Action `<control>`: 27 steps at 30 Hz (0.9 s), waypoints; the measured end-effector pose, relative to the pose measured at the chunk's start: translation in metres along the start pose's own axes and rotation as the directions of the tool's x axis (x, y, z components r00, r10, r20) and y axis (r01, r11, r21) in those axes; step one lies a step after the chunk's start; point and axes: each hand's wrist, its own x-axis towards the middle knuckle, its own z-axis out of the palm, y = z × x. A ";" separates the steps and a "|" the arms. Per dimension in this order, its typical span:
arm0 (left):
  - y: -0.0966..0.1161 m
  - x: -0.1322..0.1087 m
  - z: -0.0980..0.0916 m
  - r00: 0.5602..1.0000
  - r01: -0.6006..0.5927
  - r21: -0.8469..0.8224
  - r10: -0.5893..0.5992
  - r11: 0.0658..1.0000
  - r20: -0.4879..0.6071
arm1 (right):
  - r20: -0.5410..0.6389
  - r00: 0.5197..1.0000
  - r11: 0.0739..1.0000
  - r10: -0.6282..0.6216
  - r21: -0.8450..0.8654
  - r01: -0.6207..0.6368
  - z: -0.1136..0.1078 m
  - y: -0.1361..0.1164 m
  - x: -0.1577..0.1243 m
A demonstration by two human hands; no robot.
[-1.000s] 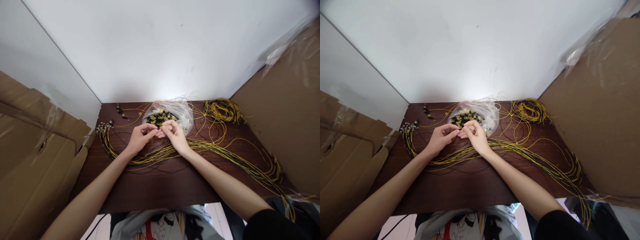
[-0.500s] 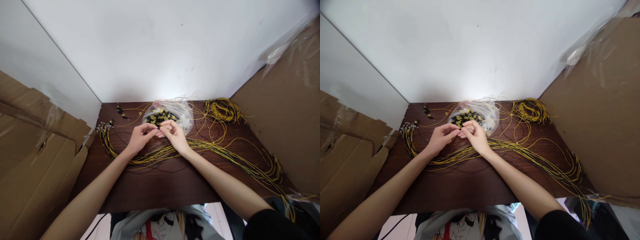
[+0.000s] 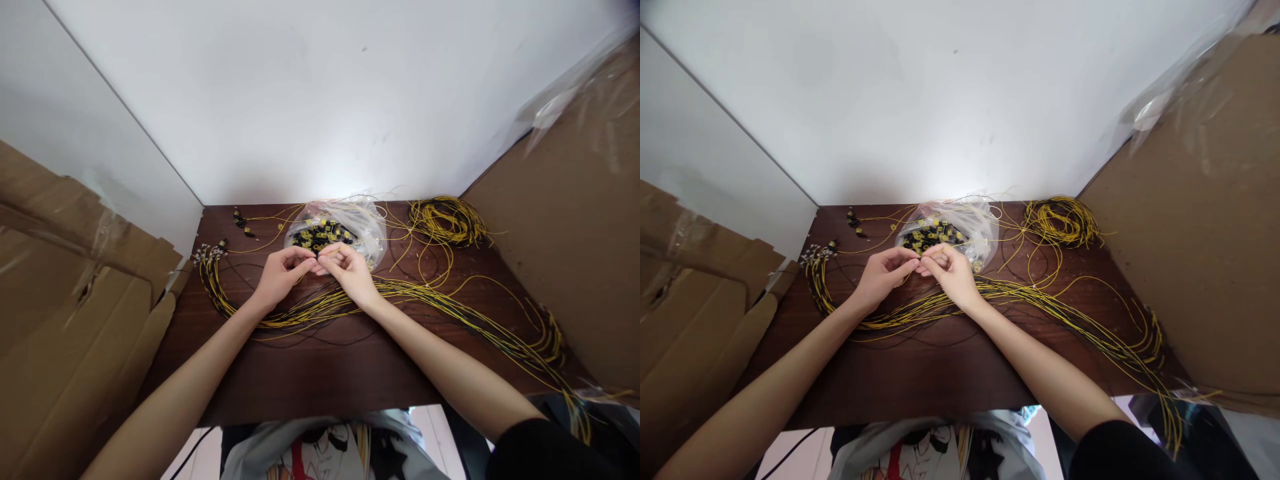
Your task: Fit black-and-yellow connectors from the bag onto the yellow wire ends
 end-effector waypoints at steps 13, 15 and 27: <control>0.000 0.000 0.000 1.000 -0.005 -0.013 0.005 1.000 -0.007 | -0.010 1.000 1.000 0.000 0.019 0.000 -0.001 0.001 0.001; 0.000 0.000 0.000 1.000 -0.005 -0.010 0.005 1.000 -0.004 | -0.002 1.000 1.000 0.004 0.007 -0.004 -0.001 0.000 0.001; -0.001 0.000 0.000 1.000 -0.007 -0.003 0.007 1.000 -0.003 | -0.010 1.000 1.000 -0.002 0.010 0.002 0.000 0.000 0.000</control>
